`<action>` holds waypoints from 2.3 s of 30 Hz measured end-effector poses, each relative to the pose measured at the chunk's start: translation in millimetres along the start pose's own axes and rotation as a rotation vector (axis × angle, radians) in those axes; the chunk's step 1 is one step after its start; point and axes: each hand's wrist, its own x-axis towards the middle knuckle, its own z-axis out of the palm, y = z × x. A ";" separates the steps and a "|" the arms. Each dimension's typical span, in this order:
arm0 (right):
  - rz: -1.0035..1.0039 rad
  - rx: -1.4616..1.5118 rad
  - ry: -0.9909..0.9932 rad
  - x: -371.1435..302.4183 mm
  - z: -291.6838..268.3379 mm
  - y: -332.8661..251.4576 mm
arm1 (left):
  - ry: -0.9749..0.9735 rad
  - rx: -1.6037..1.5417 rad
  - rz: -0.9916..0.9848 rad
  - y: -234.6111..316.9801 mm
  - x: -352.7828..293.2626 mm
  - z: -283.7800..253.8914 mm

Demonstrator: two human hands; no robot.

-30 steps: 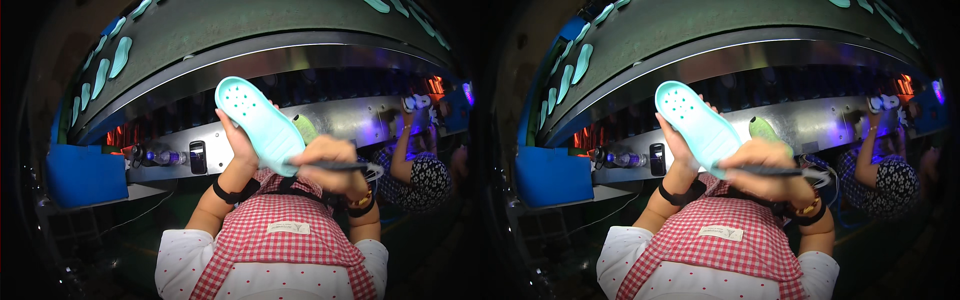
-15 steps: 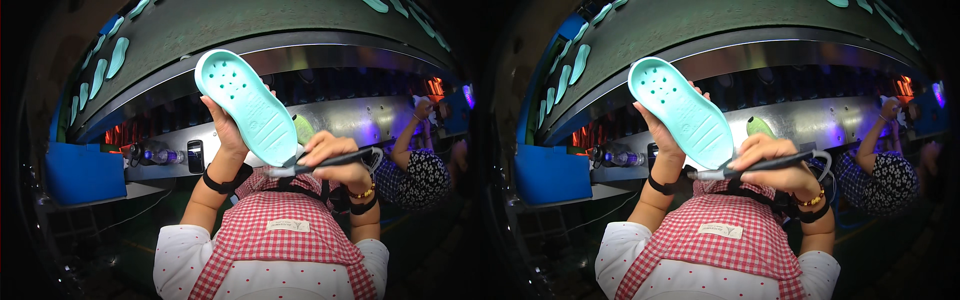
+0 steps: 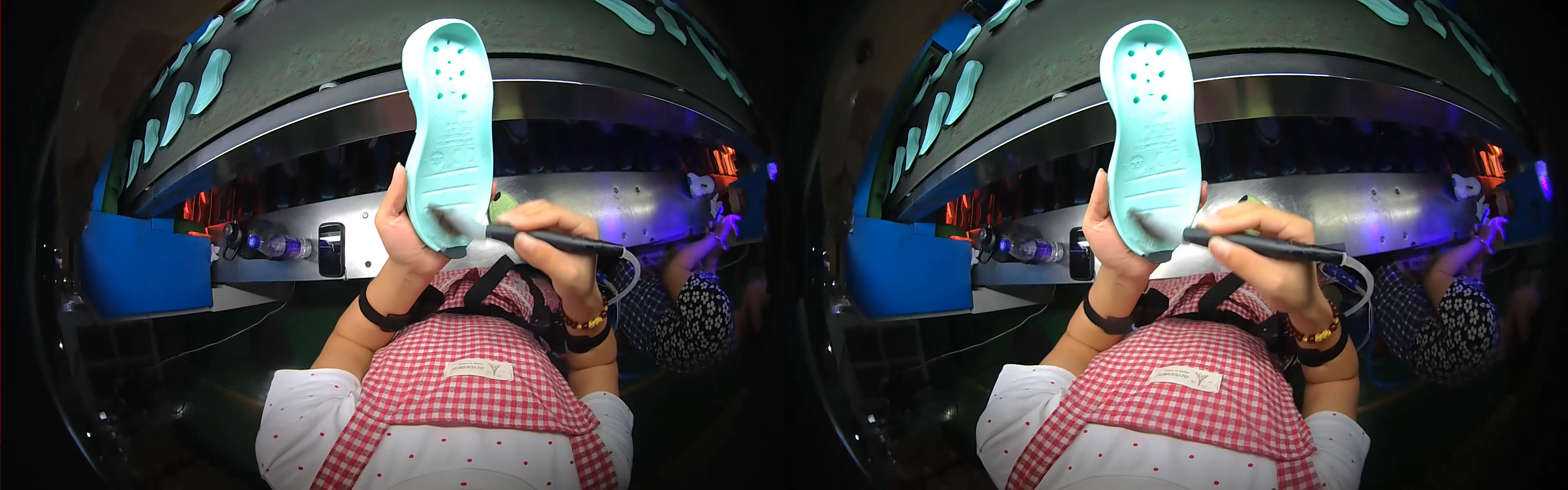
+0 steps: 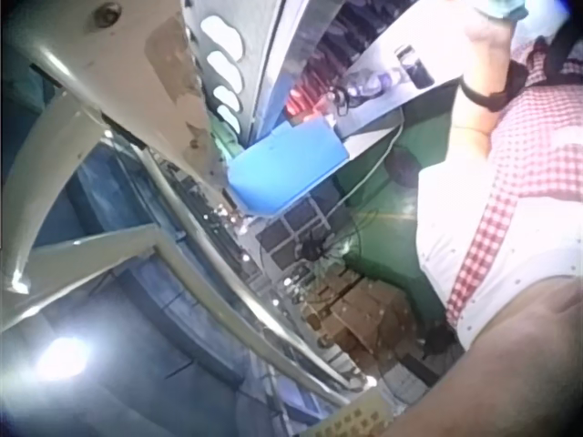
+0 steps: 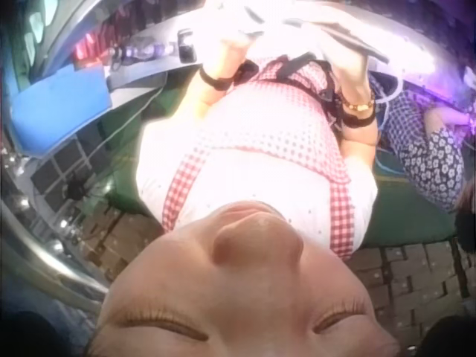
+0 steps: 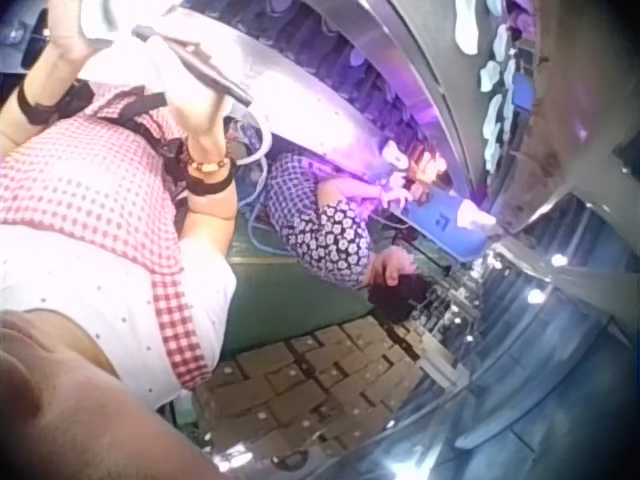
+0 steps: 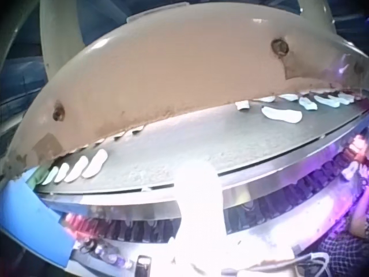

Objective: Apply adhesive or sealant to shoe outsoles using a brush.

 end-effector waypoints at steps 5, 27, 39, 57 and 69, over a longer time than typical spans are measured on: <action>-0.116 -0.143 -0.196 9.4 -0.1 0.7 | 0.005 0.012 0.007 5.9 1.9 -1.8; -0.106 -0.092 -0.256 24.5 -20.7 -16.9 | -0.037 0.209 -0.047 22.9 22.6 8.8; -0.140 -0.621 -0.676 34.4 -32.0 -35.6 | 0.073 0.573 -0.693 35.4 34.6 8.1; -0.035 -0.624 -0.602 25.2 -64.4 -25.9 | 0.131 0.608 -0.707 46.6 22.7 -25.4; 0.137 -0.330 0.183 16.6 -43.8 25.5 | 0.266 -0.001 -0.647 21.5 0.1 -49.5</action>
